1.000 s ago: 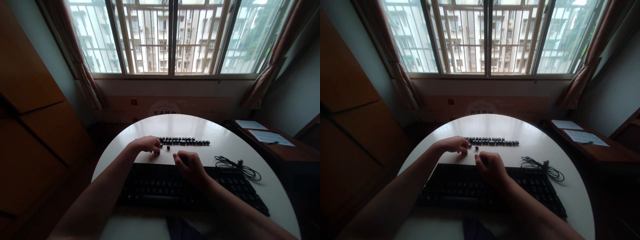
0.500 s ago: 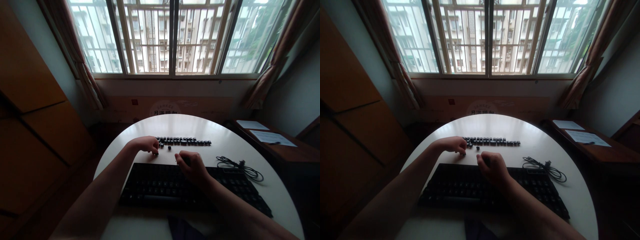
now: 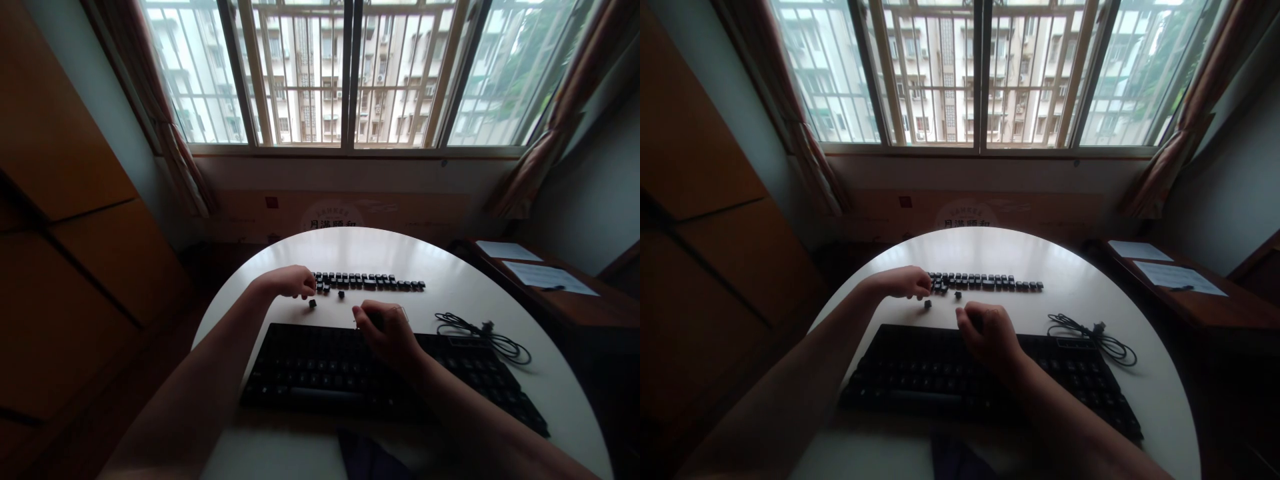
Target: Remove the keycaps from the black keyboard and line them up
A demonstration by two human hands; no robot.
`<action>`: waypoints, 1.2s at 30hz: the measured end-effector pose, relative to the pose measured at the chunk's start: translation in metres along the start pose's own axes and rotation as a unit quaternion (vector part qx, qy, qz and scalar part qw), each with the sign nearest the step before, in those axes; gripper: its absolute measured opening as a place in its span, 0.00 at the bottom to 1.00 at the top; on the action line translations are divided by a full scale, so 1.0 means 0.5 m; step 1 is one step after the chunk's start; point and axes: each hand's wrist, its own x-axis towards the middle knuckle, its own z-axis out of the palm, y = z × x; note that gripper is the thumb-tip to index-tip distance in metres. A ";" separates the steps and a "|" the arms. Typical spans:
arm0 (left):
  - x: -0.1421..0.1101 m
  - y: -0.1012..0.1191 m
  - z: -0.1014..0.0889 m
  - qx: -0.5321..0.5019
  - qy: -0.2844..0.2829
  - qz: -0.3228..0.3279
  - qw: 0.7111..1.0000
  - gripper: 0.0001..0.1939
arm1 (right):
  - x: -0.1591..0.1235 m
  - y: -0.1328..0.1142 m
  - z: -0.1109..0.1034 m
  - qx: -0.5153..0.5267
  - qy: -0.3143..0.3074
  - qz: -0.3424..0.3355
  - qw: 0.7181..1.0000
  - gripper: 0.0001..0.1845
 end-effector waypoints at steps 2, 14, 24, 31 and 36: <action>-0.006 -0.002 -0.005 0.006 0.022 -0.007 1.000 0.11 | 0.001 0.000 0.000 0.000 0.000 -0.003 1.000 0.21; 0.012 -0.014 0.007 0.026 -0.011 0.058 0.998 0.23 | -0.001 0.002 0.000 -0.007 -0.010 0.001 1.000 0.21; 0.012 0.010 0.014 0.033 -0.027 0.053 0.998 0.19 | 0.001 -0.002 0.001 -0.009 -0.005 0.003 1.000 0.21; 0.011 0.037 0.024 0.083 -0.008 0.030 0.996 0.16 | 0.001 -0.001 -0.001 -0.014 -0.004 0.002 1.000 0.21; 0.002 0.035 0.017 0.072 -0.025 0.027 0.997 0.13 | 0.002 -0.002 -0.001 -0.014 -0.003 0.001 1.000 0.21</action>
